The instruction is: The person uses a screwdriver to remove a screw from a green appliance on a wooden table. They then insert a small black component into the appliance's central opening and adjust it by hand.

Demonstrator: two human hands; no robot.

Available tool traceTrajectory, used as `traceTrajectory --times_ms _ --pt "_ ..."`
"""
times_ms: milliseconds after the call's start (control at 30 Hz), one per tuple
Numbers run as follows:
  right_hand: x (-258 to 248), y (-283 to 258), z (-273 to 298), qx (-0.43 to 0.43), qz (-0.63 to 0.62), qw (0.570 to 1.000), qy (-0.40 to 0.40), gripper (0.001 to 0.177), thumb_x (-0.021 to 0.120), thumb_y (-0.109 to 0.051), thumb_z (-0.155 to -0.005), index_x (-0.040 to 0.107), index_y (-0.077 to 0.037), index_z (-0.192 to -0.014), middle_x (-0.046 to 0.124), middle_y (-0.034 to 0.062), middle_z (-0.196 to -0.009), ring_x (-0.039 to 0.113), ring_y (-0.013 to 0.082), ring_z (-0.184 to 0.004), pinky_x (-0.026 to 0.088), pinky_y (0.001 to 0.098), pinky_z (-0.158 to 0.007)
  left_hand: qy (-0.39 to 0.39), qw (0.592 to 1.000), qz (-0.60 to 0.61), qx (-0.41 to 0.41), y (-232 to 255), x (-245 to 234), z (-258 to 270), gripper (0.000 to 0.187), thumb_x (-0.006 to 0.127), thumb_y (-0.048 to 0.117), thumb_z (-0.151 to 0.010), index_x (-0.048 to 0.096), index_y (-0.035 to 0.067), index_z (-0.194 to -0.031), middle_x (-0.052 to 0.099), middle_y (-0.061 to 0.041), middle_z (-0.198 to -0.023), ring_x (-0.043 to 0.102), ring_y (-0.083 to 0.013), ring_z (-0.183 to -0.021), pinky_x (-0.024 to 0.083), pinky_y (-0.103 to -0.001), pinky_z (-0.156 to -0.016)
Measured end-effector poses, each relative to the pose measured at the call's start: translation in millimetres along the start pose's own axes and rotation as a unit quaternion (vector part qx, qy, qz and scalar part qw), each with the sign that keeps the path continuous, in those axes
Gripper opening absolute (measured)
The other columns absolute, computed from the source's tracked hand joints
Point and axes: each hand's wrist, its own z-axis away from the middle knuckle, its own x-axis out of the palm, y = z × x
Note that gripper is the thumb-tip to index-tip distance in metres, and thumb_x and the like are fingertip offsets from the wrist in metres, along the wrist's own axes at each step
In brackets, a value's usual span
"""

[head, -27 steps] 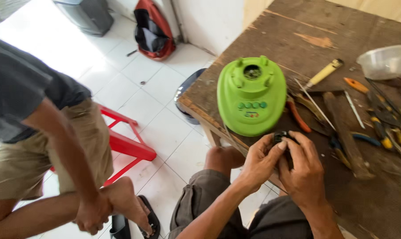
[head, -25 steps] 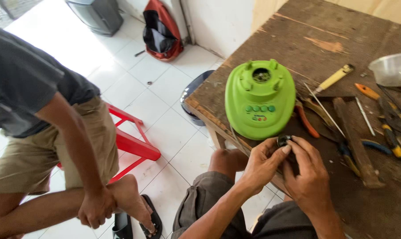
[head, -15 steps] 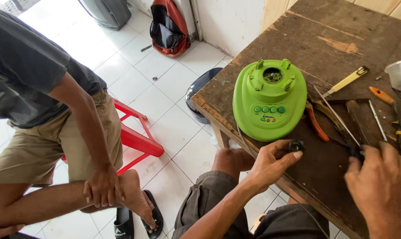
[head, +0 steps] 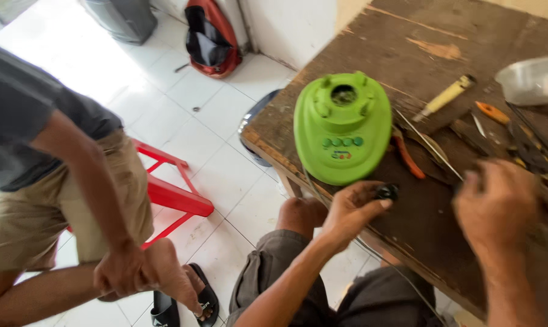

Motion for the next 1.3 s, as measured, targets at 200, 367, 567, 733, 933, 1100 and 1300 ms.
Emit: traceTrajectory --times_ms 200,367,567,733,933,1100,1300 --pt "52.4 -34.9 -18.6 0.078 -0.025 0.993 -0.081 0.028 0.081 -0.012 -0.098 0.08 -0.005 -0.125 0.073 0.0142 -0.11 0.073 0.0389 -0.105 0.059 0.0521 -0.087 0.021 0.996 0.075 0.039 2.0 2.9 6.5 0.051 0.086 0.004 -0.097 0.069 -0.007 -0.143 0.081 -0.016 -0.116 0.081 -0.0223 -0.102 0.07 -0.034 -0.091" --pt "37.2 -30.2 -36.1 0.121 -0.088 0.98 -0.132 0.019 0.08 -0.009 -0.104 0.078 0.0 -0.121 0.068 0.0169 -0.107 0.072 0.043 -0.101 0.06 0.0553 -0.086 0.028 0.993 0.11 0.026 -0.5 0.1 4.8 0.046 0.085 0.003 -0.098 0.071 -0.007 -0.141 0.082 -0.018 -0.115 0.083 -0.0257 -0.099 0.072 -0.035 -0.088" --pt "12.3 -8.3 -57.7 0.116 -0.164 0.979 -0.032 0.013 0.07 0.003 -0.114 0.071 0.005 -0.127 0.072 0.0229 -0.113 0.073 0.0454 -0.101 0.057 0.0554 -0.087 0.008 0.991 0.135 -0.002 -4.6 -10.2 -1.3 0.051 0.081 0.007 -0.1 0.069 -0.005 -0.148 0.081 -0.02 -0.123 0.081 -0.0288 -0.097 0.07 -0.037 -0.088" --pt "-66.6 -34.2 -75.0 0.16 -0.367 0.911 0.098 0.048 0.05 0.024 -0.114 0.042 0.008 -0.159 0.07 0.0322 -0.122 0.063 0.0302 -0.08 0.054 0.0373 -0.072 -0.009 0.993 0.119 -0.017 3.9 -10.2 -0.6 0.05 0.079 0.009 -0.1 0.068 -0.005 -0.147 0.079 -0.02 -0.127 0.078 -0.0297 -0.096 0.068 -0.039 -0.09" --pt "-110.7 -59.2 -51.7 0.413 -0.59 0.684 0.115 0.036 0.059 0.005 -0.107 0.067 -0.006 -0.14 0.074 0.0099 -0.111 0.075 0.0207 -0.071 0.073 0.0312 -0.069 -0.012 0.988 0.153 -0.009 1.2 -14.2 -2.0 0.045 0.078 0.007 -0.101 0.07 -0.005 -0.144 0.079 -0.017 -0.13 0.078 -0.0285 -0.096 0.068 -0.039 -0.095" --pt "-111.9 -67.0 -13.0 0.484 -0.673 0.559 0.015 0.061 0.053 0.015 -0.095 0.068 0.001 -0.153 0.071 0.0149 -0.118 0.077 0.028 -0.1 0.067 0.0353 -0.092 -0.009 0.989 0.146 -0.016 15.1 -13.5 5.3 0.043 0.074 0.004 -0.103 0.069 -0.007 -0.145 0.079 -0.02 -0.128 0.079 -0.0333 -0.099 0.068 -0.042 -0.096" --pt "-109.6 -80.4 -6.0 0.386 -0.449 0.806 0.017 0.032 0.073 0.001 -0.115 0.07 0.003 -0.147 0.065 0.0047 -0.112 0.067 0.0111 -0.086 0.06 0.0211 -0.085 -0.005 0.99 0.141 -0.003 8.3 -20.1 3.7 0.04 0.075 0.005 -0.103 0.069 -0.006 -0.142 0.078 -0.019 -0.129 0.077 -0.0295 -0.099 0.068 -0.044 -0.098"
